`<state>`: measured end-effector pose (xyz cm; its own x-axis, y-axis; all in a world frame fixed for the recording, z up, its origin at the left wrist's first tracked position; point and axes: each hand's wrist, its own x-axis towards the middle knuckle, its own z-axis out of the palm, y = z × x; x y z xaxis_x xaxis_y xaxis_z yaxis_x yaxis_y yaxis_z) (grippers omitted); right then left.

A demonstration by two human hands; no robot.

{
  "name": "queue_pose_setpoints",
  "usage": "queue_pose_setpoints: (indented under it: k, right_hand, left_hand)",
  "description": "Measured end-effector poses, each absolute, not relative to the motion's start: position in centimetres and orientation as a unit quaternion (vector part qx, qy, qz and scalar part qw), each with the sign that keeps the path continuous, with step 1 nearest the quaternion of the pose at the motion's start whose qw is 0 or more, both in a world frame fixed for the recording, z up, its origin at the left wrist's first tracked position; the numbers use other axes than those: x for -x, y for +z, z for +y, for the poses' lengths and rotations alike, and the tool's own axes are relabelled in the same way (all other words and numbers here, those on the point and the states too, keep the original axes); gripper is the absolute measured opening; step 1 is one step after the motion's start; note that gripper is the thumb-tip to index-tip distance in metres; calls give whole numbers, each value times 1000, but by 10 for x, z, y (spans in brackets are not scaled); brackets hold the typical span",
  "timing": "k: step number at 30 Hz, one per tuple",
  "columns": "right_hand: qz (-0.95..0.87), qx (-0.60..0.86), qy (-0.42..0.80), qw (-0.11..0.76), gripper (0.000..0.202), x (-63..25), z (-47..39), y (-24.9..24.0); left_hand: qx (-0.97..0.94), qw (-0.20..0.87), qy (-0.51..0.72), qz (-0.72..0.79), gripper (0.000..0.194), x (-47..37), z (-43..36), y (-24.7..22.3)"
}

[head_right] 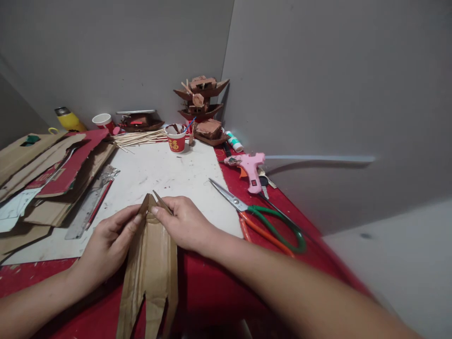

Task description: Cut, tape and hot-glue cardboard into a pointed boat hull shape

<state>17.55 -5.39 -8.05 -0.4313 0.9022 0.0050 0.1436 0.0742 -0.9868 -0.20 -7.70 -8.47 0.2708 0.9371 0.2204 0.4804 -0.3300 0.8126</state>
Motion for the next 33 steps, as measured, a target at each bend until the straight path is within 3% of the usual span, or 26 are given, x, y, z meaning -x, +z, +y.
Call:
queue_pose_setpoints:
  k: [23, 33]
  right_hand:
    - [-671, 425, 496, 351, 24, -170, -53, -86]
    - [-682, 413, 491, 351, 24, -168, -49, -86]
  left_hand:
    - [-774, 255, 344, 466, 26, -4, -77, -91]
    - [-759, 291, 363, 456, 26, -5, -73, -87]
